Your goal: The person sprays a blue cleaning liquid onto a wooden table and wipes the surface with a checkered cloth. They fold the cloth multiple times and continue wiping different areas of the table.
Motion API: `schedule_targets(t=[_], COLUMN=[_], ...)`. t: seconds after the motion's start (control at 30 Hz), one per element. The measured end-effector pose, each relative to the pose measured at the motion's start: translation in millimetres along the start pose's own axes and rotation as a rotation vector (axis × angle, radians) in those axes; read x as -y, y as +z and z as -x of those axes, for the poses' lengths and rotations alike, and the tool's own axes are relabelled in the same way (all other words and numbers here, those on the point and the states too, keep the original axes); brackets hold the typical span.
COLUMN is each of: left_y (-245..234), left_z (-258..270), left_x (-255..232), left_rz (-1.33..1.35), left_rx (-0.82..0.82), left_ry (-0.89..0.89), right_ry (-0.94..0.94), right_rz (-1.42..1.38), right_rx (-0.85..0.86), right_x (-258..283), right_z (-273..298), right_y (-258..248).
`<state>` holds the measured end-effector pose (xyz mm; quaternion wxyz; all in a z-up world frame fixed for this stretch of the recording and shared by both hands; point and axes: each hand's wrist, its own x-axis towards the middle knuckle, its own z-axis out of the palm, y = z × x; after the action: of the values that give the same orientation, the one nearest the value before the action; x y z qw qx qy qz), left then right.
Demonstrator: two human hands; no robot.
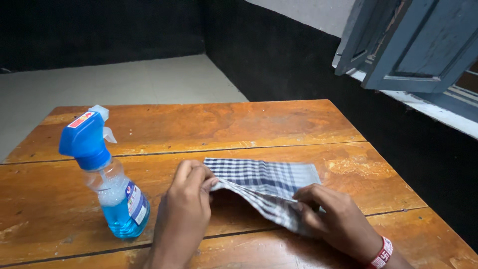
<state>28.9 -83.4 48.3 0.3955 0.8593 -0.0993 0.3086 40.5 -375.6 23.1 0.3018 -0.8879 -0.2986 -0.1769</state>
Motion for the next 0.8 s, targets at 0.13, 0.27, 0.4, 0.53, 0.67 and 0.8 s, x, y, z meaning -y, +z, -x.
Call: schedule_targets(t=[0.13, 0.27, 0.4, 0.53, 0.67, 0.8], left_y=[5, 18, 33, 43, 54, 54], left_z=[2, 2, 1, 3, 3, 2], left_x=[15, 25, 23, 33, 42, 49], left_rz=[0.093, 0.225, 0.406, 0.453, 0.962, 0.923], left_rx=[-0.111, -0.169, -0.047, -0.071, -0.047, -0.109], left_ry=[-0.087, -0.160, -0.445, -0.413, -0.520, -0.433], right_ry=[0.062, -0.062, 0.043, 0.287, 0.336, 0.408], right_rz=[-0.287, -0.360, -0.162, -0.083, -0.417, -0.636], right_rx=[0.072, 0.295, 0.244, 0.287, 0.262, 0.276], right_x=[7, 29, 59, 86, 91, 63], right_z=[15, 11, -25, -69, -95, -103], right_y=[12, 19, 10, 5, 36, 51])
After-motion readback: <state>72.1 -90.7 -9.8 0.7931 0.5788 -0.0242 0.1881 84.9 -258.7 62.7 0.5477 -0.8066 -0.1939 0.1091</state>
